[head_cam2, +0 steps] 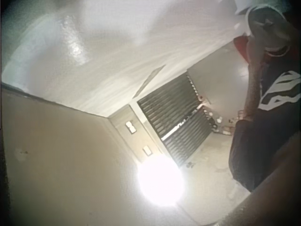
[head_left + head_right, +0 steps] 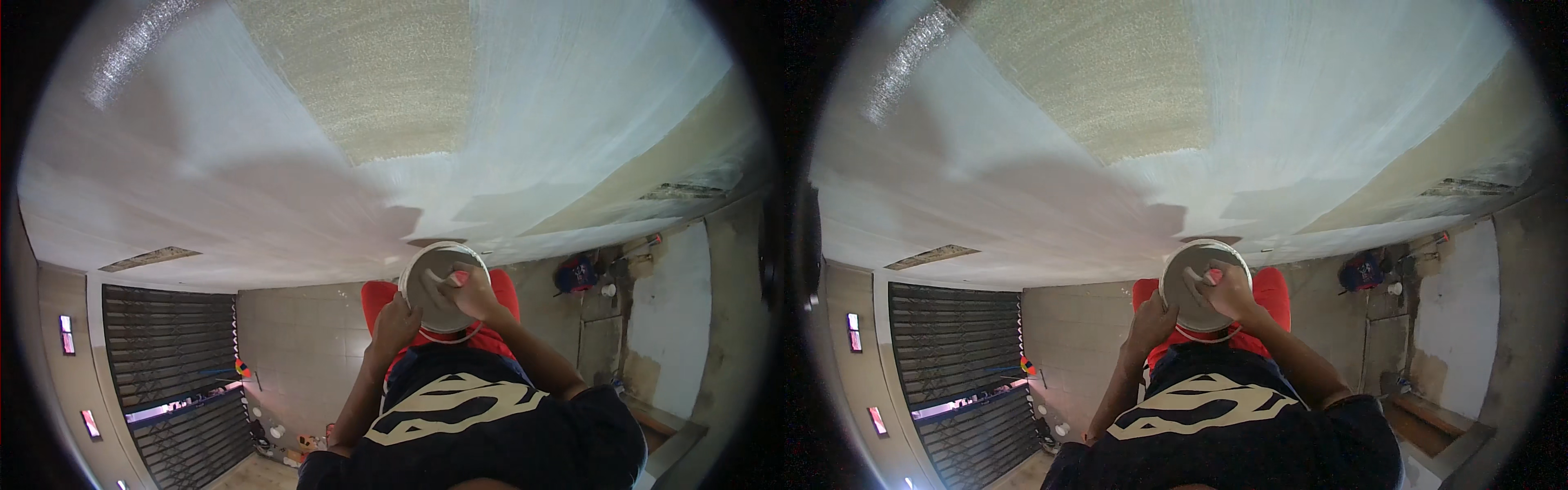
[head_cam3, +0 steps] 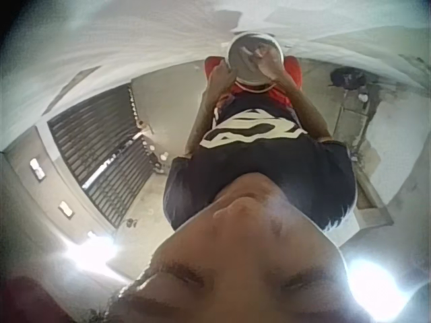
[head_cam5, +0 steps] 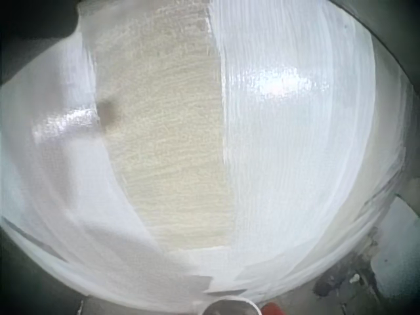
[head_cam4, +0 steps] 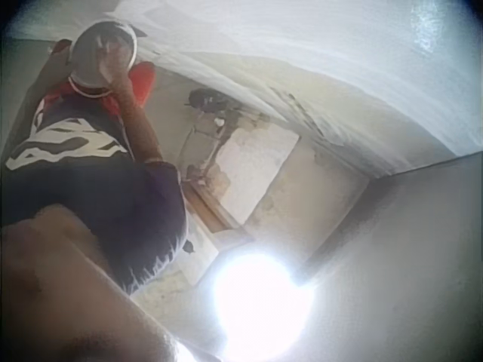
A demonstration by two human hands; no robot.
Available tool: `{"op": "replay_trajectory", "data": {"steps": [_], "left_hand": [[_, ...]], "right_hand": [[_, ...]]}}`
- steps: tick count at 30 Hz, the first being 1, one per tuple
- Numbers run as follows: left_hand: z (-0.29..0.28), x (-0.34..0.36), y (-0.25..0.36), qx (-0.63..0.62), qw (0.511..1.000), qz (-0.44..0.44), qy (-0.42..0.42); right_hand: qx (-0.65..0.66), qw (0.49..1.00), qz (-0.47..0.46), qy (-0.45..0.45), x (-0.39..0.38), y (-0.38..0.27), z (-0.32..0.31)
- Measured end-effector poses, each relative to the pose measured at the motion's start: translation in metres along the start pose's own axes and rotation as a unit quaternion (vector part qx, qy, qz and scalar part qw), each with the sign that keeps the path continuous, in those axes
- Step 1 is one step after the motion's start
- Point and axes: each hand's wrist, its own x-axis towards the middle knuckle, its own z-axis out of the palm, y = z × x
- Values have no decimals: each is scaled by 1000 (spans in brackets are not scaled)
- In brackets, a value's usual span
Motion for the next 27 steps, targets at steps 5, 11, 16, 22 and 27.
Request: {"op": "replay_trajectory", "data": {"steps": [5,11,16,22,27], "left_hand": [[-4,4,1,8,998,-54,-45],[0,5,-5,-13,1000,-13,-16],[1,5,-3,-11,1000,-4,-8],[-1,3,-6,-7,1000,-12,-25],[-3,2,-1,-2,1000,-10,-25]], "right_hand": [[127,988,82,-19,-16,-15,-46],[351,928,121,38,-19,6,-82],[635,745,203,9,-20,34,-76],[672,690,266,-41,-29,47,-57],[669,694,263,-37,-30,12,-61]]}}
